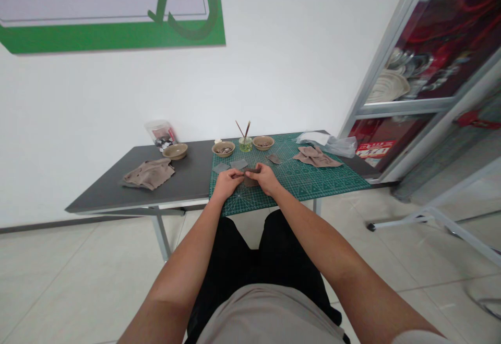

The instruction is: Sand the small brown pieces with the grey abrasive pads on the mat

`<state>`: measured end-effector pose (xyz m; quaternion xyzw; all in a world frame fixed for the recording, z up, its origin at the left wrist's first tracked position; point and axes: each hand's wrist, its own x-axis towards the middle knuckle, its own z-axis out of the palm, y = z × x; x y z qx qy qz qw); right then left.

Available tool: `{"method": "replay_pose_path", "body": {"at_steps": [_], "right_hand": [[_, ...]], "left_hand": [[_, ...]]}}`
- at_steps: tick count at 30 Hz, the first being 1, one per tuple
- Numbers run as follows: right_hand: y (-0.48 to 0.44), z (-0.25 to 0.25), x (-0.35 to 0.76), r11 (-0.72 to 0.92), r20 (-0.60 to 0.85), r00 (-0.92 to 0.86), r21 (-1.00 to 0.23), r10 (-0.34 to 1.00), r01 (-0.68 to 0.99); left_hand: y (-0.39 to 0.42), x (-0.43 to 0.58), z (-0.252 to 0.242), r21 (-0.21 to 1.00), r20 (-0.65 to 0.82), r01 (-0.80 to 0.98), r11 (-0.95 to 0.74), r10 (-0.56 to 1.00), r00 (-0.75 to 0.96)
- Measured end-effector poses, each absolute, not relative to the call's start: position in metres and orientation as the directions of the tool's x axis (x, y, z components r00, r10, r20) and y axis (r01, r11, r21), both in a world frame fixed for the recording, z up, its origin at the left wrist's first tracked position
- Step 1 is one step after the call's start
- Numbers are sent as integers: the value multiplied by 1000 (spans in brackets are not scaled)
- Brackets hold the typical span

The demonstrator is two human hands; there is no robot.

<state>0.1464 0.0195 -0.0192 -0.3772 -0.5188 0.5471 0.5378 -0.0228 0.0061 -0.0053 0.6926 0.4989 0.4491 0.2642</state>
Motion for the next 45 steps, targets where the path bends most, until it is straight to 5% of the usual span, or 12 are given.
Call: {"method": "replay_pose_path", "body": {"at_steps": [8,18,25,37,45], "right_hand": [[14,-13,147,150,156,-147,-987,977,-51],[18,-18,148,118,150,-137,-969,979,-215],[14,-15,148,136,154,-161,-984,975,-119],[19,-18,148,111,150,-137,-960,979,-259],[15,-16,147,124,146,-146,-981,978,-151]], "left_hand": [[4,-21,-4,749,356,547,-374,923,144],[7,-23,-7,823,347,444,-354,932,102],[4,-21,-5,768,359,518,-378,923,140],[8,-23,-6,836,354,414,-361,930,97],[5,-21,-6,780,371,487,-394,917,148]]}}
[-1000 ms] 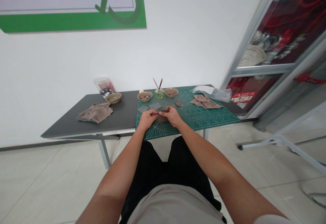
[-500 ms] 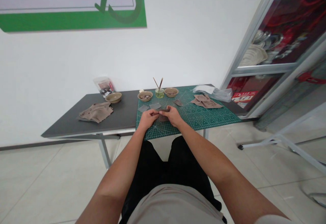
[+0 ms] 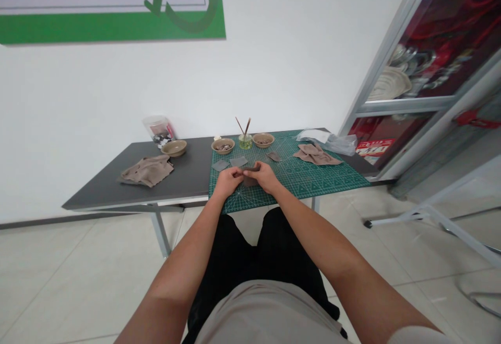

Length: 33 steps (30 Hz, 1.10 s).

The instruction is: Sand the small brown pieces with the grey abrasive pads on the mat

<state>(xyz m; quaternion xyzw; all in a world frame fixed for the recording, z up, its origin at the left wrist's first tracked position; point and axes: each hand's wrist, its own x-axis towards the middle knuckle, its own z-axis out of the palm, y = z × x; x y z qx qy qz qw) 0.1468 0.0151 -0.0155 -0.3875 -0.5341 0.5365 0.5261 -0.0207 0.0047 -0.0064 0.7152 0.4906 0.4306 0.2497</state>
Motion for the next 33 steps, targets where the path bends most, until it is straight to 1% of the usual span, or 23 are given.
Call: {"method": "replay_pose_path", "body": {"at_steps": [3,8,13,16,19,22,27,33], "right_hand": [[16,-16,147,97,127,-132,-972,983,-216],[18,-16,147,83,123,-144,-963,982,-257],[18,-17,146,91,138,-146,-952,980,-291],[18,-16,146,83,126,-132,-953,983,-292],[16,-14,146,80,114,-113,-958,987,-274],[15,-14,146,85,113,-99,-964,989,-252],[15,-14,146,135,146,-66,-980,987,-148],[15,-9,147,62,79,-155,-992,985,-111]], "left_hand": [[7,-22,-7,823,354,428,-374,926,127],[12,-25,-10,871,316,362,-331,943,102],[13,-26,-12,872,307,366,-326,945,110],[11,-25,-10,843,338,404,-355,934,114],[8,-24,-7,810,380,436,-392,917,121],[6,-23,-6,798,408,431,-421,904,127],[6,-23,-9,823,363,416,-387,922,139],[4,-23,-7,827,349,426,-366,929,121]]}}
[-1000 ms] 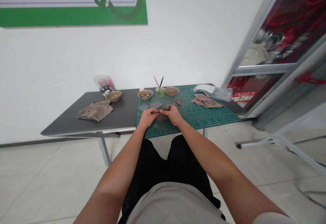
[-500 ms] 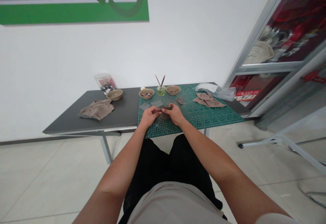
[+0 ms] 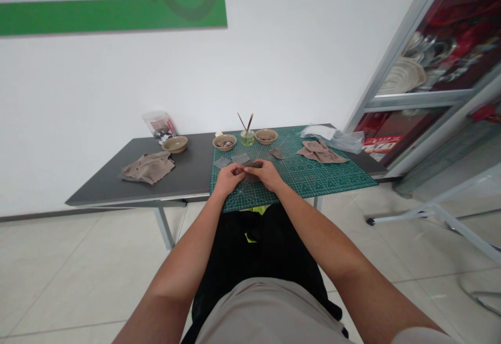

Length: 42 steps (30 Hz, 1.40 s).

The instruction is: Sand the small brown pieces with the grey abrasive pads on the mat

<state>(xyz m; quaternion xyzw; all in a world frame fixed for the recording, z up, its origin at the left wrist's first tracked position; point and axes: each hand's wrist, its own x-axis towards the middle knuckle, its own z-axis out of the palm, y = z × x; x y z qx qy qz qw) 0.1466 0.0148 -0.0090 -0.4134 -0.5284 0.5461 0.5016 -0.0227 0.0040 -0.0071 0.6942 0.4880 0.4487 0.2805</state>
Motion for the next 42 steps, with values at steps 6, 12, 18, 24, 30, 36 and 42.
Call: {"method": "replay_pose_path", "body": {"at_steps": [6,12,18,24,30,36,42], "right_hand": [[12,-8,147,54,73,-146,-991,987,-126],[15,-13,146,60,80,-137,-988,987,-145],[13,-7,147,64,86,-158,-988,984,-142],[12,-9,147,76,99,-168,-987,981,-140],[16,-14,148,69,103,-157,-975,982,-212],[14,-12,150,106,124,-163,-988,979,-114],[11,-8,149,96,124,-172,-982,977,-160]], "left_hand": [[2,-20,-2,792,350,470,-390,920,175],[4,-21,-7,768,356,522,-372,925,135],[2,-22,-5,808,323,468,-358,933,155],[2,-21,-5,767,364,492,-412,911,196],[2,-20,-5,836,339,391,-384,923,181],[2,-21,-5,873,339,305,-381,923,183],[0,-20,-4,864,315,353,-358,933,174]]}}
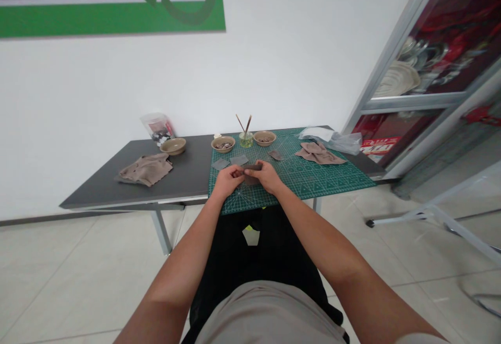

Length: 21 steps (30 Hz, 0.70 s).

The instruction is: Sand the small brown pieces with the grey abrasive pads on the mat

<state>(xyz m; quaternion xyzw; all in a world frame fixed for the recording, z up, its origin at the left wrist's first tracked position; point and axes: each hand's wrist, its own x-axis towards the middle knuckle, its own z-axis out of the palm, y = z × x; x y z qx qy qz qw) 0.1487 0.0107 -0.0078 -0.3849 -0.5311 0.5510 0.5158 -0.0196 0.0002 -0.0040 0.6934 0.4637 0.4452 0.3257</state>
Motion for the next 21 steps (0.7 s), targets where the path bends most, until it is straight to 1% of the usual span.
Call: {"method": "replay_pose_path", "body": {"at_steps": [3,5,7,11,14,16,18,21], "right_hand": [[10,-7,148,87,112,-177,-985,978,-147],[11,-8,148,82,108,-178,-986,978,-147],[12,-10,148,82,109,-170,-983,979,-162],[14,-13,148,105,127,-125,-979,984,-173],[14,-12,150,97,122,-133,-978,984,-186],[13,-11,150,84,116,-172,-979,978,-184],[12,-9,151,86,112,-204,-988,973,-132],[11,-8,150,107,116,-196,-993,974,-59]], "left_hand": [[-1,-19,-3,827,355,409,-386,922,154],[-1,-19,-3,826,342,417,-380,925,165],[0,-20,-4,847,313,390,-361,932,183],[4,-23,-9,904,276,280,-323,941,193],[5,-24,-11,914,270,257,-313,944,188],[5,-24,-10,905,281,276,-324,942,186],[4,-23,-9,875,312,322,-360,930,194],[2,-22,-8,828,347,389,-404,914,211]]}}
